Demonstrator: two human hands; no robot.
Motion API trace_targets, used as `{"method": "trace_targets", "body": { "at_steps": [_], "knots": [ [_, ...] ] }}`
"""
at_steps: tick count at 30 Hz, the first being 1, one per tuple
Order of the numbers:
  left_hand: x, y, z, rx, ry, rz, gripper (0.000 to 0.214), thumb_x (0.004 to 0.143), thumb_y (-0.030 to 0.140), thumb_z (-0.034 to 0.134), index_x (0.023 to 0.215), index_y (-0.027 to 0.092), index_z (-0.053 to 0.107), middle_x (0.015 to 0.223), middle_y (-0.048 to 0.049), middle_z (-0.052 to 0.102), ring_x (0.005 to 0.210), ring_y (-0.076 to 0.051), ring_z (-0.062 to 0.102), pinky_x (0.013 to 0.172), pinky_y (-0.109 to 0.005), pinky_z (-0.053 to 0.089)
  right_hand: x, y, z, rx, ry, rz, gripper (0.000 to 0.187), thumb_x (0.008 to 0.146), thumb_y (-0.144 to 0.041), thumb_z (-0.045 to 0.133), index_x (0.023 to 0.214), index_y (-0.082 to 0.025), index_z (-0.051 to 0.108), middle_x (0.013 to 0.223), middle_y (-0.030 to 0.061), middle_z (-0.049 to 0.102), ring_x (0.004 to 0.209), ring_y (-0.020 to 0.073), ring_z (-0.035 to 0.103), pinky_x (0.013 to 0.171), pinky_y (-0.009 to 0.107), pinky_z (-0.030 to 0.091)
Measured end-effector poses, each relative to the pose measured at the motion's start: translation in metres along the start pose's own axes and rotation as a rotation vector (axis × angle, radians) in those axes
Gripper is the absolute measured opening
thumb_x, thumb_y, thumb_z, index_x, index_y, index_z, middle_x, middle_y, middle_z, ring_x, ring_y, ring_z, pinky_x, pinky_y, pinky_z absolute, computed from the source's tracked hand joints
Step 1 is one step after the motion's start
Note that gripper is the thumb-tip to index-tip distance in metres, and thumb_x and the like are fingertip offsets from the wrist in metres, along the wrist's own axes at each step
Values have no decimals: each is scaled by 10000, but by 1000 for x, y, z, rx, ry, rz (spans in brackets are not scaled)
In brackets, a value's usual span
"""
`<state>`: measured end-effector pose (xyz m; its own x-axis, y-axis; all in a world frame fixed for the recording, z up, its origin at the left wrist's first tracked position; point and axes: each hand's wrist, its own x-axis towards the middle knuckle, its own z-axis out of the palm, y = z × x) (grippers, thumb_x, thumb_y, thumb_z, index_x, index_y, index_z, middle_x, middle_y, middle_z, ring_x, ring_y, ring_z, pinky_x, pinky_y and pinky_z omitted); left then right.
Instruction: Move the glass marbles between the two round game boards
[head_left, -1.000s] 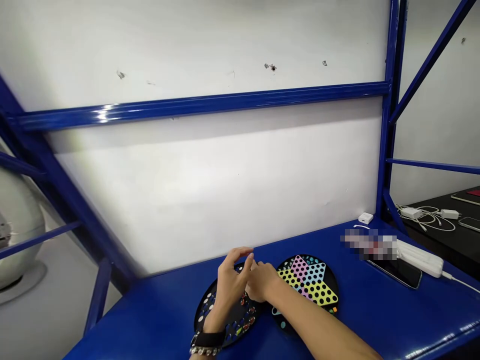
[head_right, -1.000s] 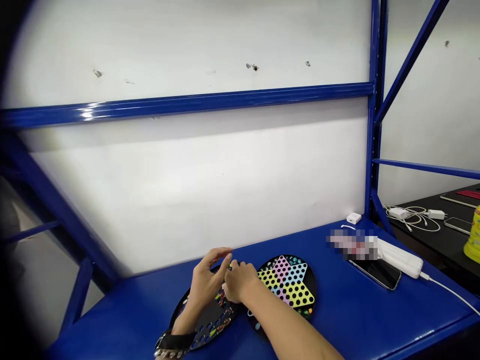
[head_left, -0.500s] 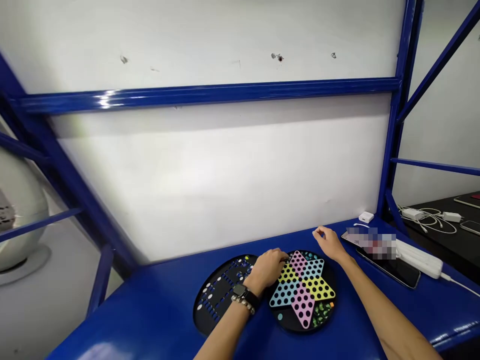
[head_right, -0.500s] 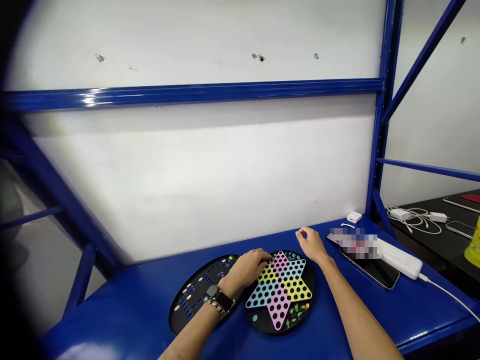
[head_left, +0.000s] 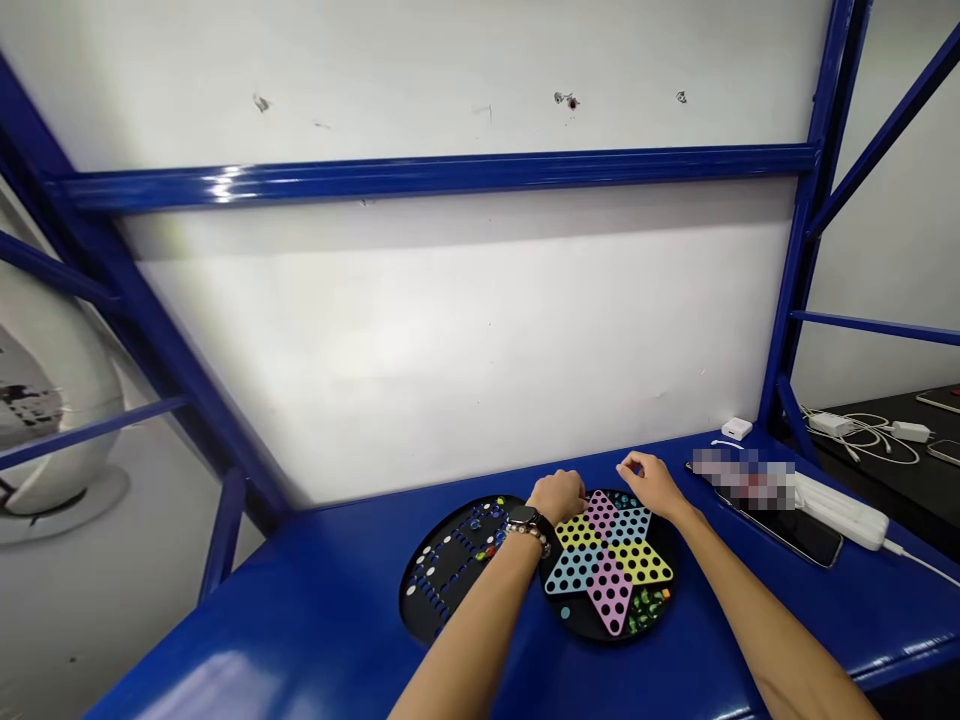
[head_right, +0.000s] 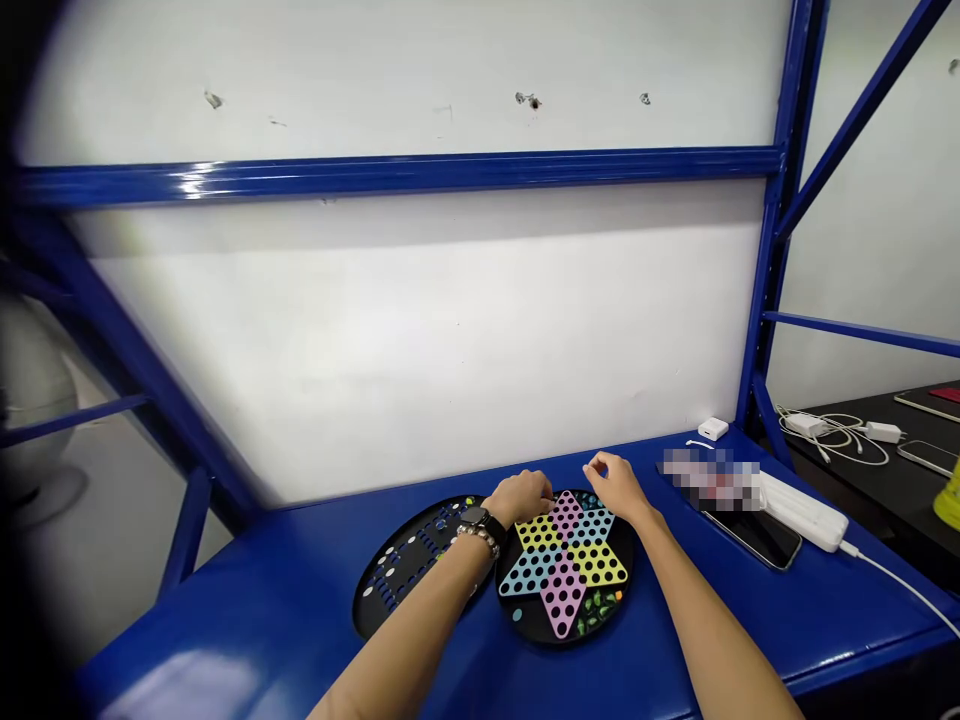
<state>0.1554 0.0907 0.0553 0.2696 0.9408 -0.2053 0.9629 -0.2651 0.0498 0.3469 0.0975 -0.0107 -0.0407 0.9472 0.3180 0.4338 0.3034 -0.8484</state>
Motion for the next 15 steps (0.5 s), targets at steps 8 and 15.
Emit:
{"method": "trace_targets", "body": {
  "at_steps": [8, 15],
  "knots": [
    [4, -18, 2, -82, -92, 22, 212, 803, 296, 700, 1006, 253, 742, 1003, -44, 773, 861, -194, 736, 669, -221, 546, 0, 0, 5, -95, -75, -23, 299, 877, -446, 528, 703, -208, 578, 706, -1, 613, 617, 145, 489, 605, 270, 371],
    [-4, 4, 5, 48, 14, 6, 241, 841, 180, 637, 1069, 147, 706, 1156, -186, 703, 1072, -311, 686, 886, -390, 540, -3, 0, 12, -128, -110, -37, 274, 868, -422, 532, 698, -213, 582, 692, -4, 615, 612, 144, 501, 582, 264, 354]
  ]
}}
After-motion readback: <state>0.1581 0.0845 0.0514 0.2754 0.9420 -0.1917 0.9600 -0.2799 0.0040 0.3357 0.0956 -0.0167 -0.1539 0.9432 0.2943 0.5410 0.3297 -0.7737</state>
